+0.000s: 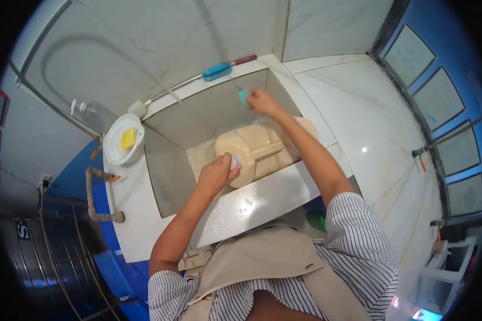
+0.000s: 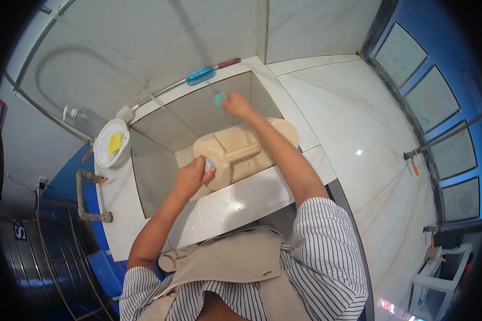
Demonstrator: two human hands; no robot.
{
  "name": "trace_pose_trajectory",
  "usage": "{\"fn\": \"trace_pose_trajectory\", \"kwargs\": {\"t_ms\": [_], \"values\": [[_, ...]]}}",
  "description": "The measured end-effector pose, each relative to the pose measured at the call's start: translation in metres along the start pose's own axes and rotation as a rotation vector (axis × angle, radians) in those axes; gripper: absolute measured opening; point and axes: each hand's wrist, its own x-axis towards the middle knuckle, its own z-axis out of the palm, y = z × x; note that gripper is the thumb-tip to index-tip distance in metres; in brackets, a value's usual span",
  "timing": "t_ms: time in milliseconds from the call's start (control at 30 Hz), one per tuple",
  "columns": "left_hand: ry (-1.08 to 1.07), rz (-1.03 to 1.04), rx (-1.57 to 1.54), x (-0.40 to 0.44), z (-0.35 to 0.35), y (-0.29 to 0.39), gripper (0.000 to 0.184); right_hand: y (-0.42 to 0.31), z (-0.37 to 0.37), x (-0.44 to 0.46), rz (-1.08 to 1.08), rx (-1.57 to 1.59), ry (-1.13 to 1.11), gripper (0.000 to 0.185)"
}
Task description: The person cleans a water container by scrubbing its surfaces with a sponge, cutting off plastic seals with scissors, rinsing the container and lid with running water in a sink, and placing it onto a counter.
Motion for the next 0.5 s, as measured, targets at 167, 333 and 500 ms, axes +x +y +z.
{"fn": "trace_pose_trajectory", "kwargs": {"t_ms": [167, 333, 500], "values": [[-0.036, -0.295, -0.084, -0.002, -0.011, 0.015, 0.036, -0.036, 0.086, -0.065, -0.223, 0.092, 0.079, 0.036], [0.071, -0.328, -0.229, -0.017, -0.025, 0.01, 0.026, -0.033, 0.085, -0.071, -0.142, 0.143, 0.245, 0.036], [-0.204, -0.288, -0.357, -0.021, -0.035, 0.007, 0.028, -0.033, 0.085, -0.073, -0.167, 0.106, 0.249, 0.036]]}}
